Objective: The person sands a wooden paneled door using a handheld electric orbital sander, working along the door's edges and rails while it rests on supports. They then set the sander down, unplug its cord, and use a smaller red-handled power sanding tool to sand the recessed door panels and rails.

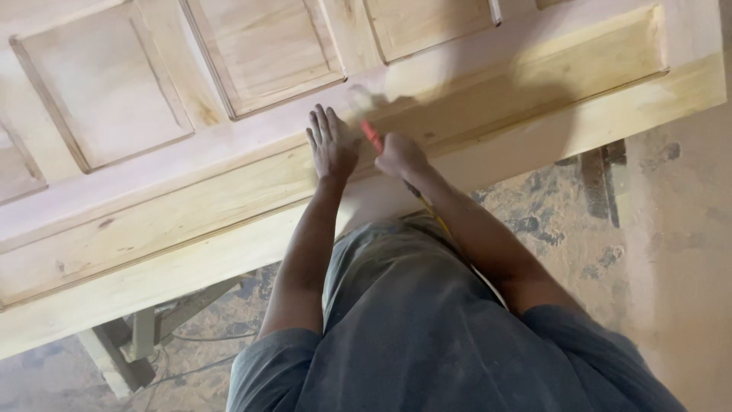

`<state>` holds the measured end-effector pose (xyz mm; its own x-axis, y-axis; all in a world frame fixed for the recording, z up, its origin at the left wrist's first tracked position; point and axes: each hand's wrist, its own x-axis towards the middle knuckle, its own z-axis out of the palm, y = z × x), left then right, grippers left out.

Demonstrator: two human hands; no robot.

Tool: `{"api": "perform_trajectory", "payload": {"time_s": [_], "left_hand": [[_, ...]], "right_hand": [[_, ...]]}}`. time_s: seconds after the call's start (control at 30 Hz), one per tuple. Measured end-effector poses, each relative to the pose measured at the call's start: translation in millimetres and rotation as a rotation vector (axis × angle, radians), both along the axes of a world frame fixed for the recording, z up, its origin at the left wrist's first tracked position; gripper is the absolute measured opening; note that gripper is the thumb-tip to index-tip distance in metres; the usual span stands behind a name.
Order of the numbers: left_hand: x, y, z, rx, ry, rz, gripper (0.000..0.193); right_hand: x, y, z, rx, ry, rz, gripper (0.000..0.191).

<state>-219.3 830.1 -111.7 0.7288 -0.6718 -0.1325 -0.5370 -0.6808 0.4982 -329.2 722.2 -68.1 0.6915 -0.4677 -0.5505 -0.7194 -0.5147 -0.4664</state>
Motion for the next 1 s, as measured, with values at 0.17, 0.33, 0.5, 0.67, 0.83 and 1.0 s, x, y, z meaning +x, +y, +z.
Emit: {"api": "perform_trajectory", "payload": {"time_s": [0.17,0.33,0.5,0.67,0.83,1.0], "left_hand": [[12.7,31.4,4.0,0.051,-0.256,0.056,0.087],[16.5,38.8,14.3,0.030,0.012,0.037,0.098],[2.3,30.7,12.9,-0.022,-0.076,-0.098,0.090],[-22.2,18.5,-4.5,-0.082,-0.032,-0.181,0.094],[-50.5,1.6,-6.0,-0.075,-0.151,-0.272,0.093],[-77.0,-21.4,-3.3,-0.101,0.048,-0.329,0.101]], "right_hand": [[8.0,28.8,6.3,0.085,0.107,-0.030,0.024],[-1.6,17.8,14.1,-0.041,0.073,-0.118,0.020],[-32.4,18.3,14.0,-0.144,0.033,-0.143,0.020],[-62.7,27.9,9.1,-0.254,0.016,-0.327,0.026],[-95.8,14.3,2.9,-0.146,-0.025,-0.272,0.028],[-154.9,-50.9,0.9,-0.319,-0.029,-0.746,0.027]]}}
